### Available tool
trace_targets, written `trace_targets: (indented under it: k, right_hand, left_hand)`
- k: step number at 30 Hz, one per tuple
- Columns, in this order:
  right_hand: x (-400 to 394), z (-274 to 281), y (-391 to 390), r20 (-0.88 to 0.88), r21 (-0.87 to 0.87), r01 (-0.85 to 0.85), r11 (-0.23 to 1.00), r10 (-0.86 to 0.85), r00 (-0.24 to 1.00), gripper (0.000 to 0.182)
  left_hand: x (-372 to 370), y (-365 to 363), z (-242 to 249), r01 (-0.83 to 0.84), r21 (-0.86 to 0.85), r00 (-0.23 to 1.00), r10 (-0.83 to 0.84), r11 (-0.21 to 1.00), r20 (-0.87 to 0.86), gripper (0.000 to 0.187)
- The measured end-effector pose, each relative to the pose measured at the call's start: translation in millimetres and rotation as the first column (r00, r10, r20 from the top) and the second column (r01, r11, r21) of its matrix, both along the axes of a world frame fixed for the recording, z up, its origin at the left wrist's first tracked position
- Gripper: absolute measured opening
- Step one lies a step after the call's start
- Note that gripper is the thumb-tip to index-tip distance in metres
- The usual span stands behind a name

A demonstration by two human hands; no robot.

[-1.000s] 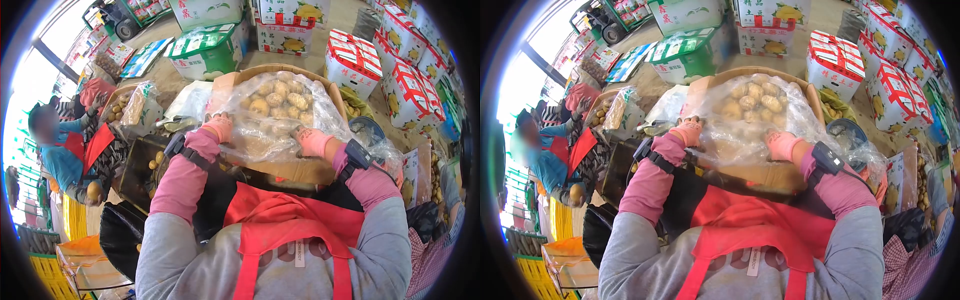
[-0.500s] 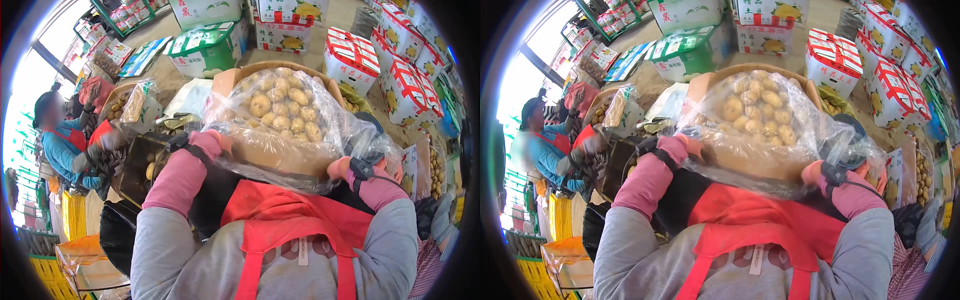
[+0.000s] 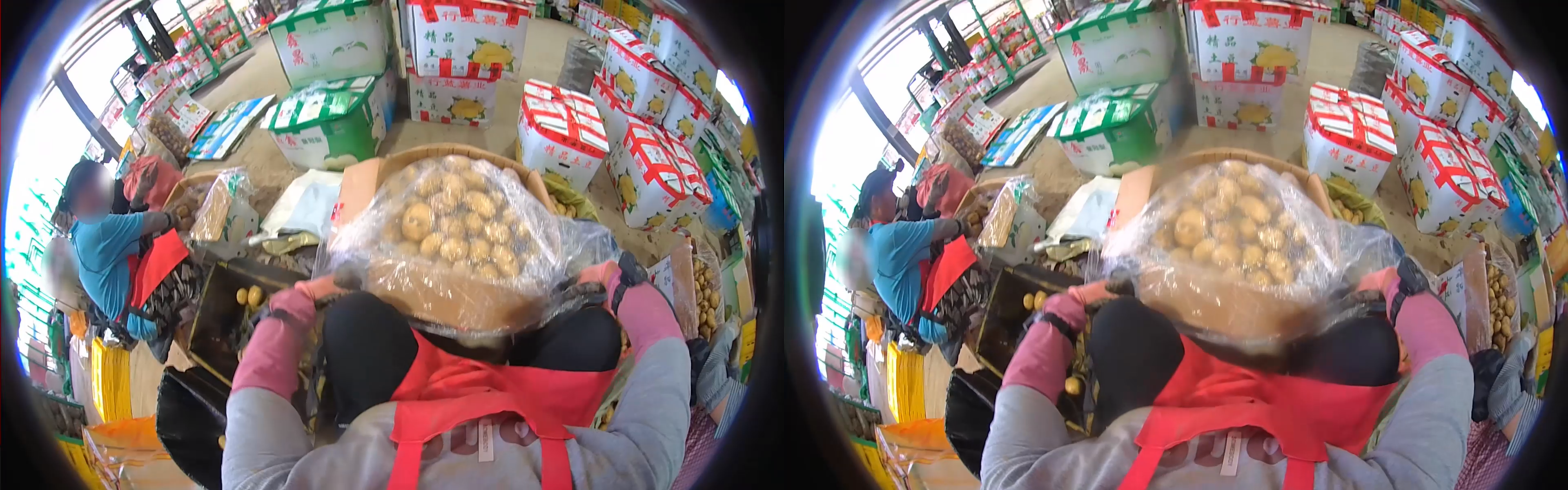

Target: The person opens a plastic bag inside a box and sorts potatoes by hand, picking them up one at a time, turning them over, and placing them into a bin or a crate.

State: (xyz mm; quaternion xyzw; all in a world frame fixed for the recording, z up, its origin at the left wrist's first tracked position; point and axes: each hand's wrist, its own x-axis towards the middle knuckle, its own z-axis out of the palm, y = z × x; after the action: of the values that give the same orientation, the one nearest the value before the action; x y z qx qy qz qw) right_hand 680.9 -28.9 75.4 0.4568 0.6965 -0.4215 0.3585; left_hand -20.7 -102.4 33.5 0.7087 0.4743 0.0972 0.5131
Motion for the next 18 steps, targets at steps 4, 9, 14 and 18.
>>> trace_targets:
  k: [4, 9, 14, 18]
  right_hand:
    - [39.4, -117.3, 4.3, -0.535, 0.471, -0.202, 0.859, 0.46, 0.709, 0.034]
    - [-17.1, -134.9, -21.3, -0.443, 0.592, -0.112, 0.798, 0.439, 0.782, 0.023]
    - [-21.0, -120.4, -28.0, -0.506, 0.5, -0.046, 0.865, 0.334, 0.795, 0.021]
    - [-5.3, -44.8, -30.9, -0.546, 0.365, -0.01, 0.931, 0.223, 0.808, 0.022]
  left_hand:
    - [68.2, -4.3, 33.1, -0.192, -0.28, 0.962, 0.237, 0.941, 0.137, 0.048]
    - [78.6, 10.9, 7.2, -0.111, 0.097, 0.978, 0.126, 0.989, -0.166, 0.05]
    - [70.5, 8.0, -4.2, -0.141, 0.126, 0.858, 0.185, 0.982, -0.48, 0.054]
    - [68.4, 6.7, 48.0, 0.081, 0.03, 0.894, -0.059, 0.996, -0.444, 0.055]
